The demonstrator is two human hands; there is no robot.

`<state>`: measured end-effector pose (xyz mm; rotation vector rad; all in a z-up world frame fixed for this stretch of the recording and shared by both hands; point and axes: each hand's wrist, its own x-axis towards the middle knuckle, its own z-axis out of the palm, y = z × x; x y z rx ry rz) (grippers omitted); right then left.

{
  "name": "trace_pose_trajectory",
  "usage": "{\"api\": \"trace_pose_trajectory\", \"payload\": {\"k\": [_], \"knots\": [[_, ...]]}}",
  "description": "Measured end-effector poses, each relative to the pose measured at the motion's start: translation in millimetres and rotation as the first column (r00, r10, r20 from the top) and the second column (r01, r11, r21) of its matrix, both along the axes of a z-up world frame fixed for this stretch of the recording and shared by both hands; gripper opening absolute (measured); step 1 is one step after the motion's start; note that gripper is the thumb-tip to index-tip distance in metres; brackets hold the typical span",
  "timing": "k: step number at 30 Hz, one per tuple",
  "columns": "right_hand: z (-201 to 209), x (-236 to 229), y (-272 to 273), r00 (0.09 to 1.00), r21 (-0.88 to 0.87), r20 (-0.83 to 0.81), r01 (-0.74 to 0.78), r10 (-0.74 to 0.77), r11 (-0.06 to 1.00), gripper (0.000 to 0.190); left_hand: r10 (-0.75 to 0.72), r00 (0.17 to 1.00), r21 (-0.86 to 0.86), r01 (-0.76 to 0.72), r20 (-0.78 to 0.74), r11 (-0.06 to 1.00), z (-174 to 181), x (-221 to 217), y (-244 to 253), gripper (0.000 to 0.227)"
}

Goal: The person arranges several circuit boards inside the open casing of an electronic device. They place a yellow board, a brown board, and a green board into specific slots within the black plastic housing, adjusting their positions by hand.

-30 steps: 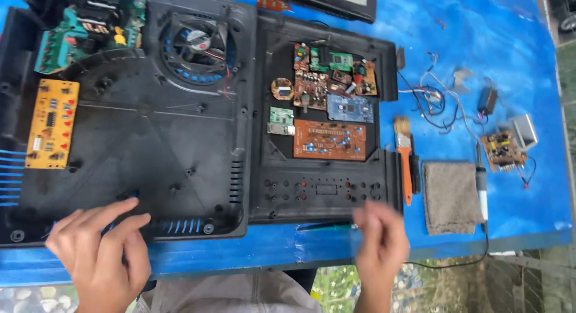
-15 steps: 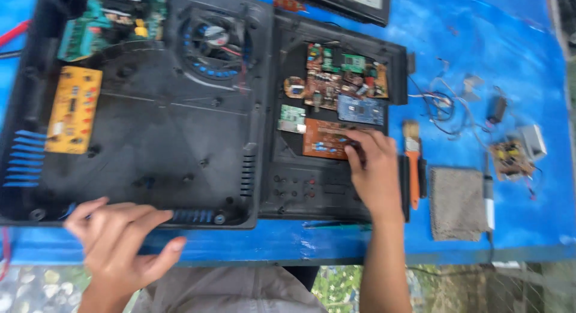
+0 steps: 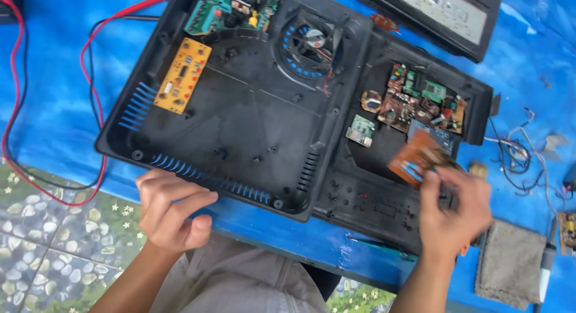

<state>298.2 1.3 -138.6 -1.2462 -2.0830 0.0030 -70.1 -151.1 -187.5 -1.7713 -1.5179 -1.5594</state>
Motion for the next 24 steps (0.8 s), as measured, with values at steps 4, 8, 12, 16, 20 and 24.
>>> {"api": "trace_pose_trajectory", "payload": {"k": [4, 8, 12, 16, 20, 24], "knots": [[22.9, -44.3, -29.4, 0.99, 0.043, -0.134, -0.026, 0.032, 0.999, 0.019, 0.0, 1.0, 0.029, 0.0, 0.001, 1.0, -4.2, 1.1, -0.3, 0.044], [29.5, -87.8, -42.5, 0.978, -0.002, -0.18, -0.108, 0.106, 0.994, 0.01, 0.002, 1.0, 0.021, -0.002, 0.005, 1.0, -2.1, -0.7, -3.9, 0.045], [24.1, -100.3, -47.4, 0.98, -0.049, -0.118, -0.169, 0.163, 0.984, 0.012, -0.023, 0.999, 0.042, 0.021, 0.031, 0.999, -0.2, -1.9, -0.9, 0.046], [17.7, -91.2, -51.6, 0.975, -0.111, -0.2, -0.117, 0.094, 0.987, 0.015, -0.035, 0.998, 0.047, 0.033, 0.043, 0.998, 3.8, -1.1, 1.5, 0.051], [-17.3, -63.0, -53.5, 0.916, -0.194, -0.397, -0.02, -0.06, 0.981, 0.02, -0.06, 0.997, 0.025, 0.059, 0.048, 0.998, 12.7, -1.5, 5.3, 0.053], [-37.8, -54.8, -44.1, 0.573, -0.222, -0.811, -0.113, -0.119, 0.969, 0.02, -0.056, 0.997, -0.013, 0.056, 0.049, 0.998, 9.8, 0.7, 4.8, 0.05]]}}
